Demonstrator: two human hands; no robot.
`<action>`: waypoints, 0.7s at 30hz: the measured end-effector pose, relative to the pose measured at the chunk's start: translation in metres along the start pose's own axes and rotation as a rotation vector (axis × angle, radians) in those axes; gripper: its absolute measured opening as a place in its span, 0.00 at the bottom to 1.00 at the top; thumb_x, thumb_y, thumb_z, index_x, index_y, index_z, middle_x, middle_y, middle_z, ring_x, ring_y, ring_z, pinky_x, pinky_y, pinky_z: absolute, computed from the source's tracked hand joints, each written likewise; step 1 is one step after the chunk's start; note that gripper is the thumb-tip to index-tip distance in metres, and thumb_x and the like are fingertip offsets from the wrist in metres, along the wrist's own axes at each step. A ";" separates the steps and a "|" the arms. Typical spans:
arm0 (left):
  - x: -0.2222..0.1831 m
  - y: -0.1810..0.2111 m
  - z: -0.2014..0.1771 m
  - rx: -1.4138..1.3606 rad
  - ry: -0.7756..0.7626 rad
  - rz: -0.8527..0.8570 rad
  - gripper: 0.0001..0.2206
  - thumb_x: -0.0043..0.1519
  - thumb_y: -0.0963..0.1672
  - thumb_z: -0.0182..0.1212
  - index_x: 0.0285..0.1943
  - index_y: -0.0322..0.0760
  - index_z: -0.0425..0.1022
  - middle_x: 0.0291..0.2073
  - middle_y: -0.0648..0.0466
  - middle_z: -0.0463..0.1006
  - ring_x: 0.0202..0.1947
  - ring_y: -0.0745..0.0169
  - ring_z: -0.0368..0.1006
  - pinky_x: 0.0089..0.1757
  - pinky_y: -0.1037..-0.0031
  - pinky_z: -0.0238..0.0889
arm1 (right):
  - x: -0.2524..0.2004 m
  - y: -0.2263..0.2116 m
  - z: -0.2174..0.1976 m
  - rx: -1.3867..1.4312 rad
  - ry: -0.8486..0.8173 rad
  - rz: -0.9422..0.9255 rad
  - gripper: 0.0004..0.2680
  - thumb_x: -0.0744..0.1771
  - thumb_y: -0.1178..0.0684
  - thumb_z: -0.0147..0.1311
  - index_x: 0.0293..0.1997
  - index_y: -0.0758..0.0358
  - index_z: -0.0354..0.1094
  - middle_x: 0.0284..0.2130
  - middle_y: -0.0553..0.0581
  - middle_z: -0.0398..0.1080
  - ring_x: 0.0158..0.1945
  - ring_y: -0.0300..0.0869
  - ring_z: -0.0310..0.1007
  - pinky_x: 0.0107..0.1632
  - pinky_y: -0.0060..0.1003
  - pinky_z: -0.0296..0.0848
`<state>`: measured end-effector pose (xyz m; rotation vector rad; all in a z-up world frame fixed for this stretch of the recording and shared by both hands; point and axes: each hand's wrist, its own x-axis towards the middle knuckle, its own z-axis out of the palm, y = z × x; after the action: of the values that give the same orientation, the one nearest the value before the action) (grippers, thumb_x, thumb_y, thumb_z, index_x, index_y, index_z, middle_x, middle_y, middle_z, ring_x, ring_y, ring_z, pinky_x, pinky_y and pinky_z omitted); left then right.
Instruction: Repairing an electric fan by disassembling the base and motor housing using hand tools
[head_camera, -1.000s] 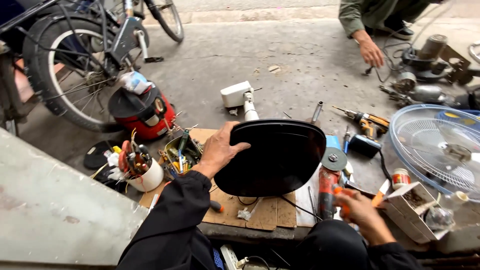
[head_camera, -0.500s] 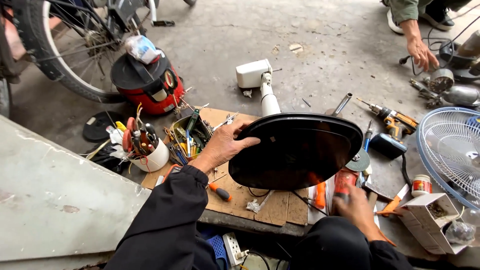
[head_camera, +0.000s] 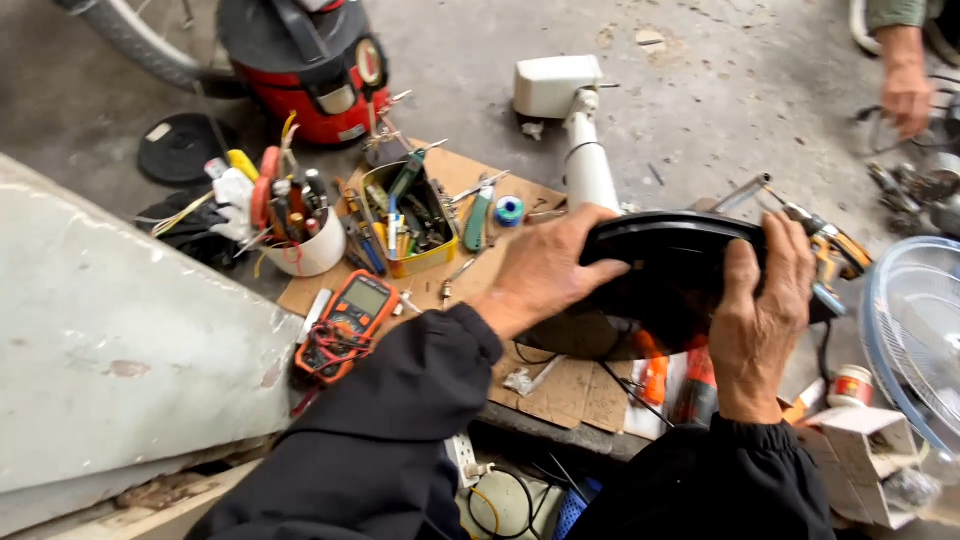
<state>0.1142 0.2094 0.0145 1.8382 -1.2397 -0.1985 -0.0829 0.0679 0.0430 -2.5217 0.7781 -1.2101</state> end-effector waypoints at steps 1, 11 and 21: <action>-0.001 0.004 0.005 0.008 0.009 -0.016 0.23 0.62 0.56 0.69 0.65 0.53 0.72 0.48 0.52 0.88 0.42 0.51 0.86 0.38 0.59 0.77 | -0.001 0.000 0.006 0.014 -0.012 -0.006 0.16 0.79 0.56 0.47 0.75 0.78 0.66 0.72 0.78 0.64 0.77 0.65 0.59 0.77 0.55 0.53; 0.003 0.014 0.028 0.034 0.132 -0.067 0.28 0.58 0.60 0.68 0.58 0.46 0.69 0.49 0.52 0.85 0.44 0.43 0.83 0.34 0.52 0.72 | -0.004 0.010 0.021 0.038 0.165 -0.038 0.14 0.81 0.57 0.42 0.72 0.82 0.67 0.70 0.77 0.66 0.76 0.66 0.60 0.78 0.61 0.54; 0.005 -0.003 0.004 0.079 -0.073 0.094 0.23 0.65 0.55 0.66 0.63 0.48 0.64 0.41 0.51 0.83 0.34 0.52 0.82 0.33 0.61 0.78 | -0.007 0.012 0.011 0.084 0.087 -0.041 0.14 0.80 0.60 0.44 0.74 0.81 0.65 0.72 0.77 0.63 0.77 0.66 0.59 0.78 0.59 0.54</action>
<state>0.1160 0.2037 0.0117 1.8493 -1.3991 -0.1685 -0.0824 0.0617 0.0259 -2.4429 0.6837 -1.3453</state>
